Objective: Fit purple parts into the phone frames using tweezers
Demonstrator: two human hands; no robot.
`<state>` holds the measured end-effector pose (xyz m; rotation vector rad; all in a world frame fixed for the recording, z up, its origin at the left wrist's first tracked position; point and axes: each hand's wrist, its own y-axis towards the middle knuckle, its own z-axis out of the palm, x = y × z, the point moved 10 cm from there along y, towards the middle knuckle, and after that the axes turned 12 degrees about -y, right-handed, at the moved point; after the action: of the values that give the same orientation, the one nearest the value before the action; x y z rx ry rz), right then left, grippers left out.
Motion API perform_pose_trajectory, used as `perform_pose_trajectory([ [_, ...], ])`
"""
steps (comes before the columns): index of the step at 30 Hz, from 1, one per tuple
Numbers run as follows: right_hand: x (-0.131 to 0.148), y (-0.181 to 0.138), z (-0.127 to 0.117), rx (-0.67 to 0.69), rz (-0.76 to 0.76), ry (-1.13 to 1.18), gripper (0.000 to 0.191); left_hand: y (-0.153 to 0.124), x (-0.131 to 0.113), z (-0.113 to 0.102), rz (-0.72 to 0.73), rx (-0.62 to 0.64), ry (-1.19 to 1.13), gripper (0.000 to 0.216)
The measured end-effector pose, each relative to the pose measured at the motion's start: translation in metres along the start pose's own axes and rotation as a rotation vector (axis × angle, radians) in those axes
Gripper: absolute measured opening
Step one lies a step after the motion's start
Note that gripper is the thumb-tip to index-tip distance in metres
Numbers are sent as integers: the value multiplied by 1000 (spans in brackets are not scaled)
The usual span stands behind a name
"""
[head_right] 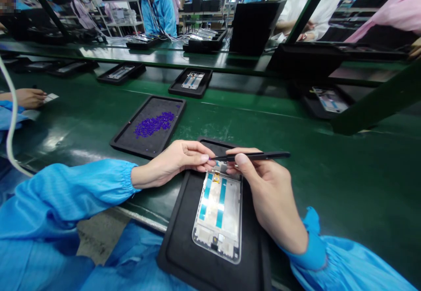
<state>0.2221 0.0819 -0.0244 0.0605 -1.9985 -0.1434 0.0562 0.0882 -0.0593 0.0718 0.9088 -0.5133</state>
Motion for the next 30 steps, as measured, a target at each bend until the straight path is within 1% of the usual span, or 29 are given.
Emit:
perform_pose_trajectory([
  [6,-3,2,0,5,-14,-29,37,0,0,2,-14,0,-16,30],
  [13,4,2,-1,-3,-38,-56,38,0,-1,3,-1,5,-6,30],
  [16,3,1,-3,-19,-15,-26,39,2,1,3,-7,29,36,32],
  [18,0,3,-4,-27,20,52,36,3,1,3,-2,38,85,34],
  [19,-1,4,-4,-28,41,107,34,3,-3,2,29,35,133,32],
  [21,-3,7,-5,-26,85,227,31,-1,-19,6,172,35,344,25],
  [22,-4,10,-5,-20,106,276,30,-5,-28,14,261,74,509,23],
  [23,-5,12,-5,-12,126,312,29,-12,-33,28,339,161,694,22],
  [24,-6,14,-6,-3,143,335,28,-21,-32,45,396,298,876,22],
  [26,-9,18,-6,4,166,361,25,-46,-11,76,425,656,1155,22],
  [27,-10,19,-7,2,172,369,24,-60,1,85,422,813,1241,24],
  [28,-11,19,-8,-3,175,377,24,-71,10,89,423,923,1310,29],
  [29,-12,20,-8,-7,177,383,23,-79,18,91,429,980,1371,36],
  [30,-13,20,-8,-10,178,385,24,-83,23,90,438,999,1425,43],
])
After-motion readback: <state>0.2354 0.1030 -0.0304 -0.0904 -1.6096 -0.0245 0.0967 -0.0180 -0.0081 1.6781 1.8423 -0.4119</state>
